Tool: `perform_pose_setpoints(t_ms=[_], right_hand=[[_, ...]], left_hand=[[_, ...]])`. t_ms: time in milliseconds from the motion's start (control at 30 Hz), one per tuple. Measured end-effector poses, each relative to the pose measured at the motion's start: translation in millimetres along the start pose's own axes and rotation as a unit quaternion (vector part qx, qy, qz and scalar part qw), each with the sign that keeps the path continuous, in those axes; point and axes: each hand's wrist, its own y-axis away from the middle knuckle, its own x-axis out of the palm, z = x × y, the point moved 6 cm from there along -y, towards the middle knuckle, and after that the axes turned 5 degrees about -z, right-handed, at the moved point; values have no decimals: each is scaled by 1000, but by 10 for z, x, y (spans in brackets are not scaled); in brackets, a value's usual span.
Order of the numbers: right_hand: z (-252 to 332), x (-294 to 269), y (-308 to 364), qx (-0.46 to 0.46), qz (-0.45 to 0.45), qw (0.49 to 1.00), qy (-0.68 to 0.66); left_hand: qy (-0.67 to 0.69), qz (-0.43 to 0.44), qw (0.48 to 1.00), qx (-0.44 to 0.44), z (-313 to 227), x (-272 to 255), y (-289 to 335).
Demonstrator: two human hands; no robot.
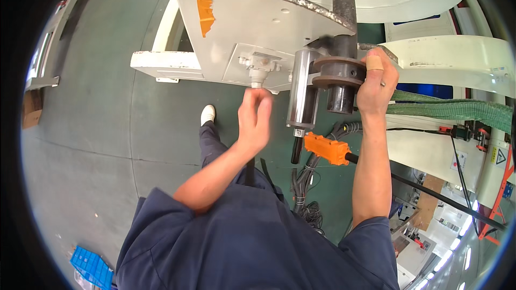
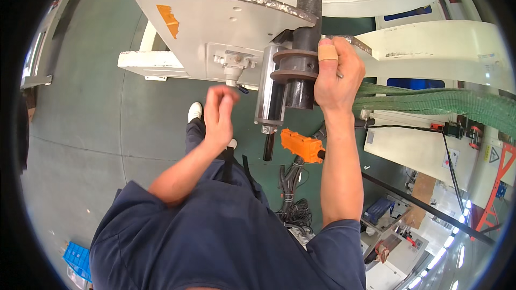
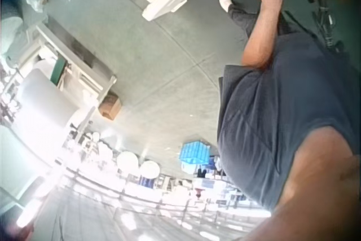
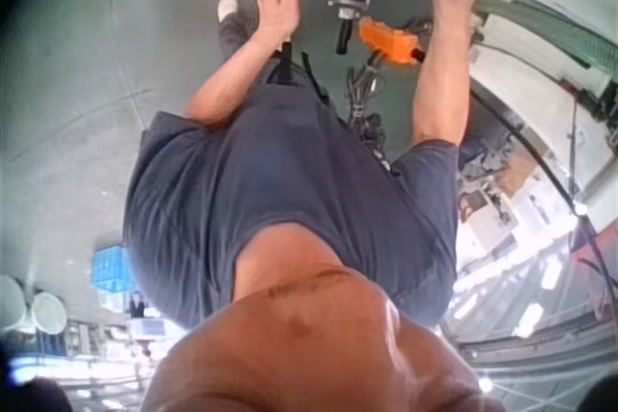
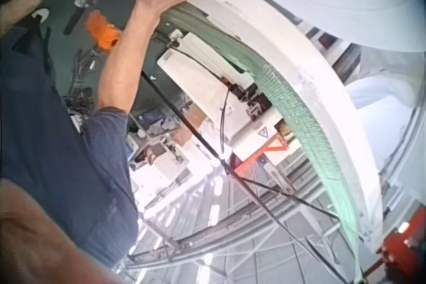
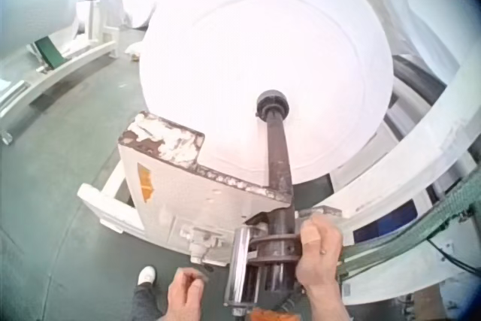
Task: The person assembles a cylindrical metal component onto a vertical shaft of a large white machine. They use an Allen key to tighten a set screw on the component and then secure it with a green strap. The person also uses a small metal rod to adjust the component's position.
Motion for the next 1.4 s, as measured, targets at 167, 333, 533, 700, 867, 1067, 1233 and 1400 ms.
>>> perform_pose_setpoints(t_ms=[167,333,533,700,867,1067,1233,1400], right_hand=[[56,-89,16,-69,-31,997,-16],[-10,-50,22,-41,-4,999,3],[30,-26,23,-46,0,999,19],[73,0,47,-51,9,999,11],[47,-65,74,-33,6,999,16],[-14,-113,124,-53,-4,999,-11],[-16,-43,59,-85,7,996,-19],[23,-49,10,-48,-24,998,-27]], left_hand=[[130,291,881,-349,870,871,1317],[302,231,797,-470,858,642,1257],[301,259,798,-453,-24,730,1261],[201,218,854,-429,819,806,1289],[104,271,893,-345,35,297,1104],[-316,122,941,9,-358,-78,235],[-144,64,951,265,-1217,643,-567],[-160,33,935,314,-1261,1030,-736]])
